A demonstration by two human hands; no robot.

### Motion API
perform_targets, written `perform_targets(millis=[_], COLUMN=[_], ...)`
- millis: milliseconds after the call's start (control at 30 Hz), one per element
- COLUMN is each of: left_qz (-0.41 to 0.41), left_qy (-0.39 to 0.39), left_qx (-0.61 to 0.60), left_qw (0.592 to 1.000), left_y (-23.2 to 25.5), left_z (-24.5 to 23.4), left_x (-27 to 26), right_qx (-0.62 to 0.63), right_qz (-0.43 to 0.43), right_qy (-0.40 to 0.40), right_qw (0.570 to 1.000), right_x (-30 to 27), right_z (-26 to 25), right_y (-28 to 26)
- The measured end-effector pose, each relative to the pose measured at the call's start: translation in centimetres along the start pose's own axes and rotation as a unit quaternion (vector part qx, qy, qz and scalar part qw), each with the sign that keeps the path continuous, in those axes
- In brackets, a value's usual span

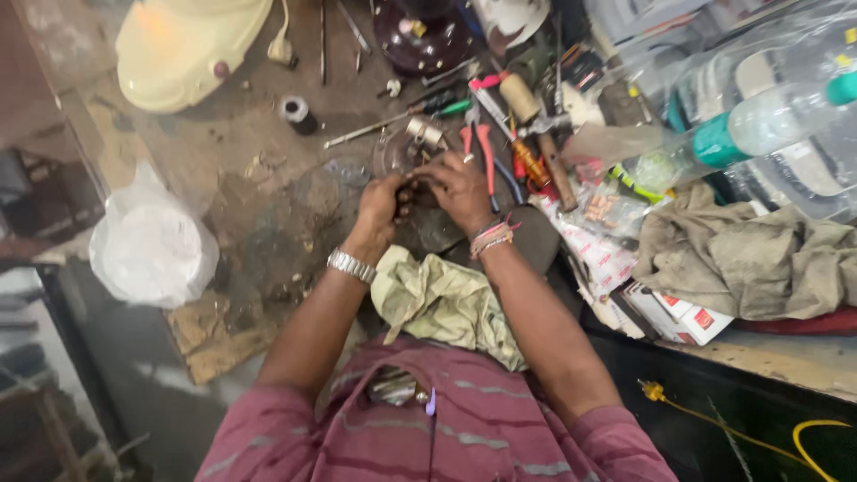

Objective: The person uses a screwdriver to adjust and tighten connections on a small electrical component, likely a fan motor, held in their left hand. They repeatedly probe and manipulate wires and terminals on the component throughout the clip.

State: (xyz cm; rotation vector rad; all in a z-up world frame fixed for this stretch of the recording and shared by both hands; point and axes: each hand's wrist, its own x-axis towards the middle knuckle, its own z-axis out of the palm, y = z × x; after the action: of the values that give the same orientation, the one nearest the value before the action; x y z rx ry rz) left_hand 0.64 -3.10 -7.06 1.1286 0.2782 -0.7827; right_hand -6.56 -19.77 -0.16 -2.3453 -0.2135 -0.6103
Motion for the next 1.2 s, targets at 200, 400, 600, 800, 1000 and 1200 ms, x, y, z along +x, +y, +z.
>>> perform_targets(millis=[200,400,600,800,1000,1200], left_qz=[0.256,0.534,0.502,0.217,-0.001,0.540], left_qy=[0.095,0.081,0.100,-0.028,0.005,0.068], left_qx=[0.222,0.526,0.560,0.157,0.094,0.580], left_qw=[0.936,0.657,0.651,0.963,0.996,0.606], left_y=[1.8,4.0,3.0,-0.9,1.2,4.6], left_z=[1.3,3.0,2.6,0.7,0.3,2.5], left_x=[-3.7,-8.4,-6.0,-0.2,-1.5,-7.8], right_qx=[0.073,0.074,0.063,0.060,0.054,0.040], right_qz=[0.043,0.012,0.015,0.022,0.004,0.010], right_qy=[0.011,0.013,0.018,0.005,0.012,0.015], right_qw=[0.996,0.997,0.998,0.998,0.998,0.999], right_x=[0.5,0.4,0.5,0.7,0.8,0.5], right_z=[-0.7,-0.9,-1.1,-0.9,-0.9,-0.8], right_y=[-0.6,-0.8,-0.7,-0.8,-0.5,-0.2])
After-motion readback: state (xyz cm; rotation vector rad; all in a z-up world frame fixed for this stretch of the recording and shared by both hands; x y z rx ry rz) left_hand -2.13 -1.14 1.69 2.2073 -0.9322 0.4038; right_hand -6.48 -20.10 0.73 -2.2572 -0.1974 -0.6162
